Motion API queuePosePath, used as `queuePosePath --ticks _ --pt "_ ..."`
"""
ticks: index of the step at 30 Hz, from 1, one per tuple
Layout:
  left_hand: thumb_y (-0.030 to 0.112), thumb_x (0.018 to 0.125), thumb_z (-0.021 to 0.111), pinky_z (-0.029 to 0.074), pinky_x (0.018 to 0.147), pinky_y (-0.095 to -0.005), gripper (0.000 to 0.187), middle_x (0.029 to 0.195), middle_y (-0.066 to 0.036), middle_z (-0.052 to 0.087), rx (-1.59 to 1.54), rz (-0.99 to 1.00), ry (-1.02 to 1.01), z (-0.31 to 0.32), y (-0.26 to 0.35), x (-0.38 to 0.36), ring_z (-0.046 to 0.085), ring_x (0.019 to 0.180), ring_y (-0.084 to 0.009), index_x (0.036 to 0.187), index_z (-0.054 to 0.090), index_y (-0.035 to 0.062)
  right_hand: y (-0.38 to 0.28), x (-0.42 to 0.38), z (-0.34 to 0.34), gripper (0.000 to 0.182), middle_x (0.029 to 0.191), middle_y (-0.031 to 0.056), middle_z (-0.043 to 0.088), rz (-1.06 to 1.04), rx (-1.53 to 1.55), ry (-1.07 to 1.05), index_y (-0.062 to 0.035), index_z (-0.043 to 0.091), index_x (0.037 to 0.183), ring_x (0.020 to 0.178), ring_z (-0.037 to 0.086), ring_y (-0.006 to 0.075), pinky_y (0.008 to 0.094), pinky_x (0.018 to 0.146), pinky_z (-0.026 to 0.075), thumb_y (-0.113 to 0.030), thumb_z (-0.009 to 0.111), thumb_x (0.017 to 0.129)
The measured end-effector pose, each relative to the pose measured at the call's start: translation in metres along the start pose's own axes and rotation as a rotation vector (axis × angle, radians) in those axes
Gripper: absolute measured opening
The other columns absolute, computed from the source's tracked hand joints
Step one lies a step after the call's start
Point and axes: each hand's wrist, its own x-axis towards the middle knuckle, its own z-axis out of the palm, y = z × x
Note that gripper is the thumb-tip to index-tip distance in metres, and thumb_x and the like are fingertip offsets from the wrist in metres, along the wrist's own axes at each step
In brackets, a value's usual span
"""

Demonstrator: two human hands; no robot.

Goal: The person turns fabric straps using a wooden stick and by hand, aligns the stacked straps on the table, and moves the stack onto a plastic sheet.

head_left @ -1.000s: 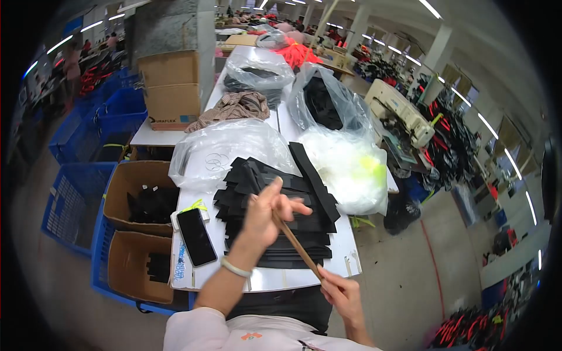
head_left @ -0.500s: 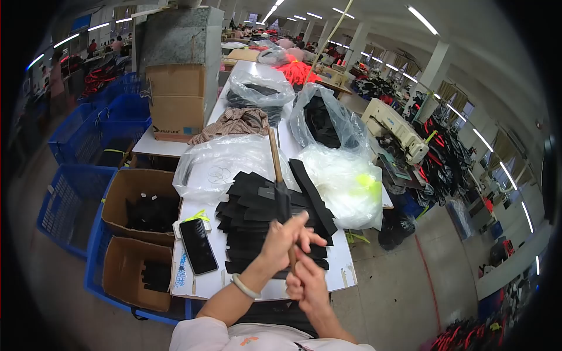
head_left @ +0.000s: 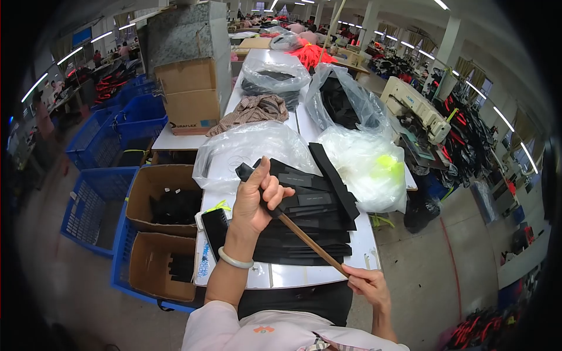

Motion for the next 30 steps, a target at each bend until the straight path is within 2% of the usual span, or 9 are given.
queuePosePath --ticks 1,4,6,9,13,22,26,28,30 --pt "0.038 0.096 0.054 0.056 0.066 -0.0337 0.044 0.041 0.003 0.036 0.025 0.035 0.043 0.003 0.000 -0.001 0.034 0.029 -0.0084 0.059 0.045 0.0163 0.004 -0.001 -0.006 0.036 0.069 -0.0006 0.053 -0.056 -0.004 -0.025 -0.0051 0.059 0.127 0.055 0.042 0.0049 0.0192 0.046 0.032 0.001 0.055 0.092" --pt "0.039 0.095 0.055 0.056 0.065 -0.0345 0.043 0.040 0.004 0.035 0.070 -0.057 -0.122 0.004 -0.031 -0.003 0.032 0.029 -0.0083 0.059 0.044 0.0169 -0.012 0.031 0.030 0.036 0.069 -0.0012 0.051 -0.084 -0.003 0.005 -0.0046 0.058 0.128 0.054 0.041 0.0050 0.0195 0.045 0.031 0.001 0.054 0.092" --pt "0.043 0.095 0.052 0.056 0.065 -0.0353 0.045 0.042 0.003 0.037 0.178 -0.127 -0.186 0.019 -0.066 -0.017 0.032 0.030 -0.0072 0.061 0.044 0.0142 -0.019 0.055 0.059 0.037 0.067 -0.0019 0.048 -0.064 0.249 0.058 -0.0045 0.056 0.130 0.053 0.038 0.0048 0.0194 0.044 0.028 -0.001 0.053 0.094" --pt "0.050 0.093 0.049 0.055 0.067 -0.0342 0.045 0.046 0.003 0.037 0.016 0.081 -0.193 0.013 -0.058 -0.011 0.035 0.032 -0.0067 0.068 0.044 0.0125 0.004 0.045 0.049 0.036 0.066 -0.0018 0.044 0.068 0.544 -0.043 -0.0052 0.054 0.132 0.052 0.035 0.0047 0.0189 0.041 0.023 -0.004 0.051 0.095" --pt "0.064 0.094 0.027 0.046 0.058 -0.0331 0.062 0.050 -0.001 0.039 -0.079 0.082 -0.003 0.021 -0.068 -0.005 0.033 0.034 -0.0112 0.081 0.053 0.0086 0.030 0.016 0.034 0.040 0.064 0.0019 0.045 0.269 0.787 -0.039 -0.0057 0.049 0.136 0.049 0.034 0.0057 0.0192 0.039 0.021 -0.006 0.051 0.095" --pt "0.046 0.100 0.038 0.050 0.059 -0.0319 0.051 0.055 -0.005 0.047 0.138 0.065 0.336 -0.014 -0.143 -0.006 0.045 0.039 -0.0145 0.088 0.056 -0.0006 0.055 -0.023 0.058 0.039 0.061 0.0017 0.042 0.359 1.111 0.146 -0.0032 0.049 0.134 0.043 0.028 0.0033 0.0192 0.038 0.023 -0.004 0.051 0.095" --pt "0.040 0.097 0.049 0.055 0.054 -0.0273 0.044 0.061 -0.006 0.054 0.347 0.166 0.357 -0.014 -0.150 -0.005 0.058 0.047 -0.0141 0.085 0.054 -0.0021 0.056 -0.023 0.054 0.028 0.061 0.0008 0.043 0.324 0.926 0.164 0.0004 0.053 0.123 0.043 0.030 0.0030 0.0194 0.037 0.023 -0.008 0.050 0.097" --pt "0.035 0.097 0.054 0.044 0.047 -0.0200 0.039 0.059 0.000 0.049 0.559 0.214 0.487 -0.007 -0.154 -0.004 0.048 0.045 -0.0063 0.078 0.054 0.0006 0.062 -0.019 0.050 0.023 0.061 0.0005 0.042 0.238 0.663 0.153 0.0010 0.055 0.116 0.042 0.030 0.0038 0.0192 0.037 0.023 -0.011 0.051 0.097" --pt "0.031 0.096 0.057 0.032 0.044 -0.0195 0.038 0.057 0.004 0.043 0.803 0.349 0.479 -0.024 -0.162 -0.003 0.037 0.047 -0.0031 0.071 0.051 0.0033 0.049 -0.013 0.048 0.021 0.062 -0.0002 0.047 0.381 0.672 0.188 0.0023 0.057 0.108 0.044 0.033 0.0012 0.0175 0.038 0.023 -0.016 0.052 0.098"
